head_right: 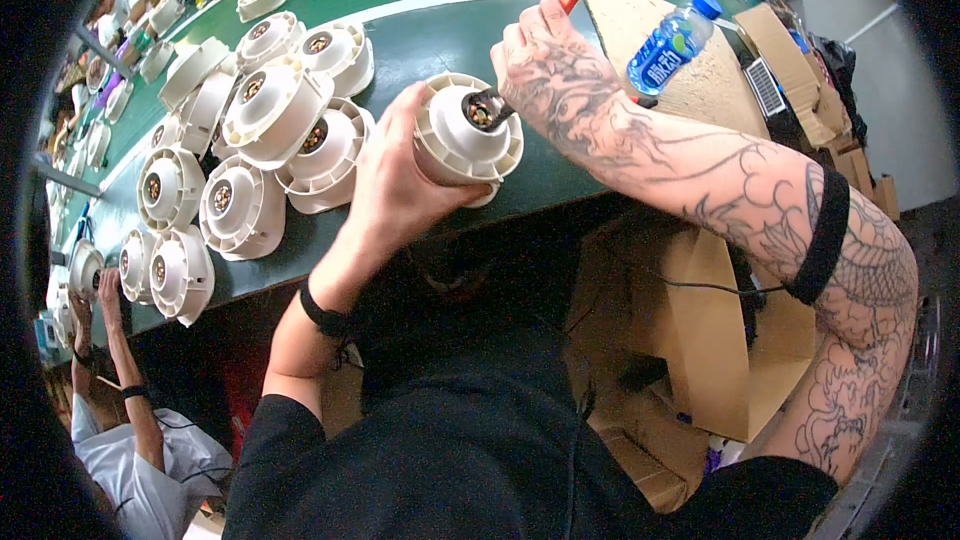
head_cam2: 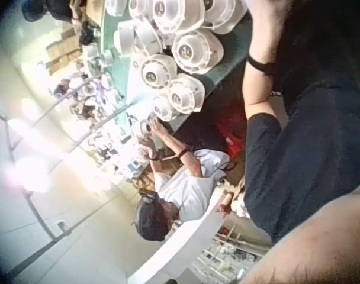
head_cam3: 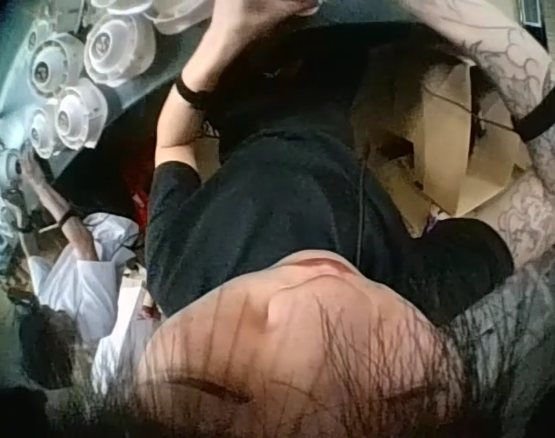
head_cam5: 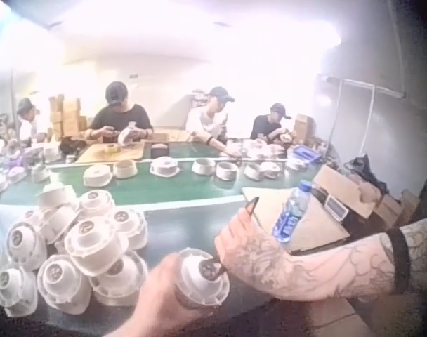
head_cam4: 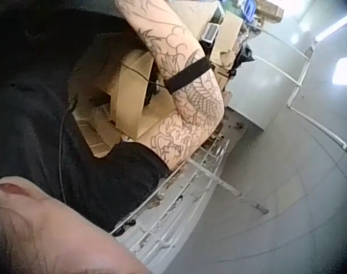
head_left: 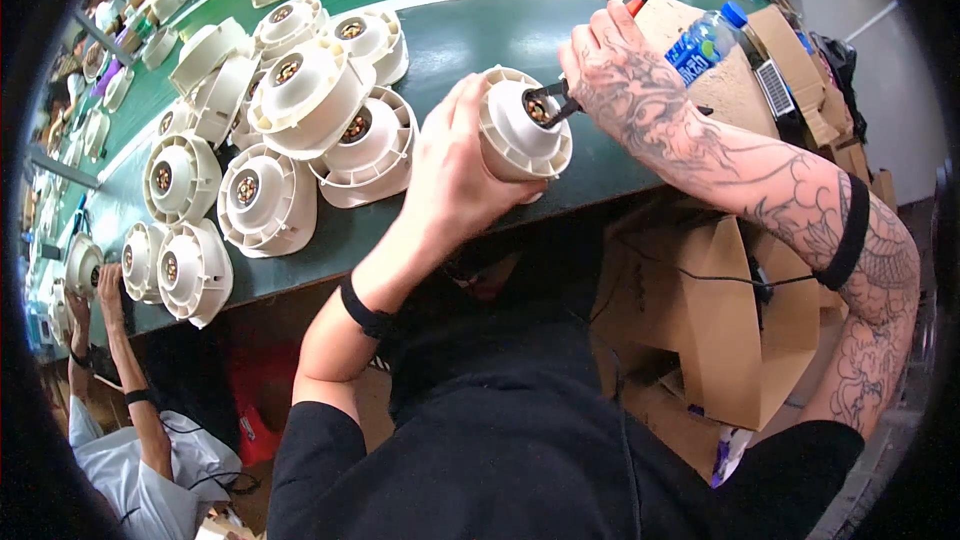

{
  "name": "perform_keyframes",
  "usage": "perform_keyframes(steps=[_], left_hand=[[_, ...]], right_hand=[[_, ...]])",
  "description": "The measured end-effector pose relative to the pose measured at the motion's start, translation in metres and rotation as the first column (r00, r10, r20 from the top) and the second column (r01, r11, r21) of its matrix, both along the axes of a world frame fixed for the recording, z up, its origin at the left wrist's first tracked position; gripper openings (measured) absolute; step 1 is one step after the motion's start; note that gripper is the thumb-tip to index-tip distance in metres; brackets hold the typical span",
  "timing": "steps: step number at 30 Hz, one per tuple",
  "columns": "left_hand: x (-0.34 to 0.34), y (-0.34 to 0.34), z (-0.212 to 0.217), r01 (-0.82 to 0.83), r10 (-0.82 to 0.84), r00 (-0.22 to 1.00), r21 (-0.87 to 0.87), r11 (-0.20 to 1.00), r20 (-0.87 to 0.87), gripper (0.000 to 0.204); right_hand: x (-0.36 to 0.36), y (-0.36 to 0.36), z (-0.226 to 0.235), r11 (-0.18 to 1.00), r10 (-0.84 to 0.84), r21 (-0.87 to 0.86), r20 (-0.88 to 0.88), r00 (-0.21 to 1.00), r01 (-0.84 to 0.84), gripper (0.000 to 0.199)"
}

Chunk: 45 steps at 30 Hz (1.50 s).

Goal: Assembling white plastic circular components on a production line using pliers.

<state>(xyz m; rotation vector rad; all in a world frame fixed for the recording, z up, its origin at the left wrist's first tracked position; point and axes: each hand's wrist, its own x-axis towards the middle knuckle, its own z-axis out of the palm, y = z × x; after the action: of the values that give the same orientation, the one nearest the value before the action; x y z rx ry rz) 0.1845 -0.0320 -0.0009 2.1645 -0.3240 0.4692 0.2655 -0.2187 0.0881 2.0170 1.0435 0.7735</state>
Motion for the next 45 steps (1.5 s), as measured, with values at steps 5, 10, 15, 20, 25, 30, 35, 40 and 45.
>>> perform_keyframes(steps=[5,10,15,20,25,30,35,40,45], left_hand=[[0.031,-0.006,0.006,0.064,-0.091,0.996,-0.660,0.749,-0.007,0.112],[0.037,-0.022,0.007,-0.244,0.093,0.965,-0.722,0.648,-0.244,0.065],[0.043,-0.033,0.021,-0.184,0.239,0.970,-0.516,0.837,0.042,0.047],[0.020,-0.032,0.041,-0.039,0.000,0.912,0.087,0.995,0.410,0.033],[0.002,-0.043,0.039,-0.039,0.019,0.938,0.050,0.998,0.347,0.033],[0.000,-0.051,0.038,0.036,-0.071,0.935,0.107,0.994,0.347,0.037],[-0.009,-0.045,0.040,0.065,-0.116,0.933,0.157,0.985,0.341,0.040],[-0.007,-0.042,0.039,0.100,-0.166,0.923,0.201,0.974,0.347,0.041],[-0.012,-0.026,0.042,0.144,-0.219,0.872,0.198,0.970,0.438,0.043]], right_hand=[[0.011,-0.035,-0.005,0.956,-0.125,0.235,-0.203,0.971,0.173,0.024],[0.009,-0.018,-0.034,0.784,-0.193,0.396,-0.577,0.794,0.479,0.041],[-0.021,-0.032,-0.053,0.632,-0.173,0.546,-0.592,0.787,0.550,0.048],[-0.064,-0.045,-0.072,0.495,-0.034,0.543,-0.768,0.639,0.678,0.042],[-0.090,-0.055,-0.082,0.356,0.125,0.587,-0.801,0.585,0.727,0.039],[-0.096,-0.066,-0.088,0.321,0.197,0.518,-0.856,0.479,0.793,0.041],[-0.105,-0.066,-0.086,0.331,0.247,0.426,-0.900,0.359,0.842,0.043],[-0.110,-0.068,-0.090,0.317,0.366,0.300,-0.914,0.176,0.900,0.044],[-0.114,-0.055,-0.112,0.370,0.876,0.081,-0.362,-0.318,0.926,0.032]])
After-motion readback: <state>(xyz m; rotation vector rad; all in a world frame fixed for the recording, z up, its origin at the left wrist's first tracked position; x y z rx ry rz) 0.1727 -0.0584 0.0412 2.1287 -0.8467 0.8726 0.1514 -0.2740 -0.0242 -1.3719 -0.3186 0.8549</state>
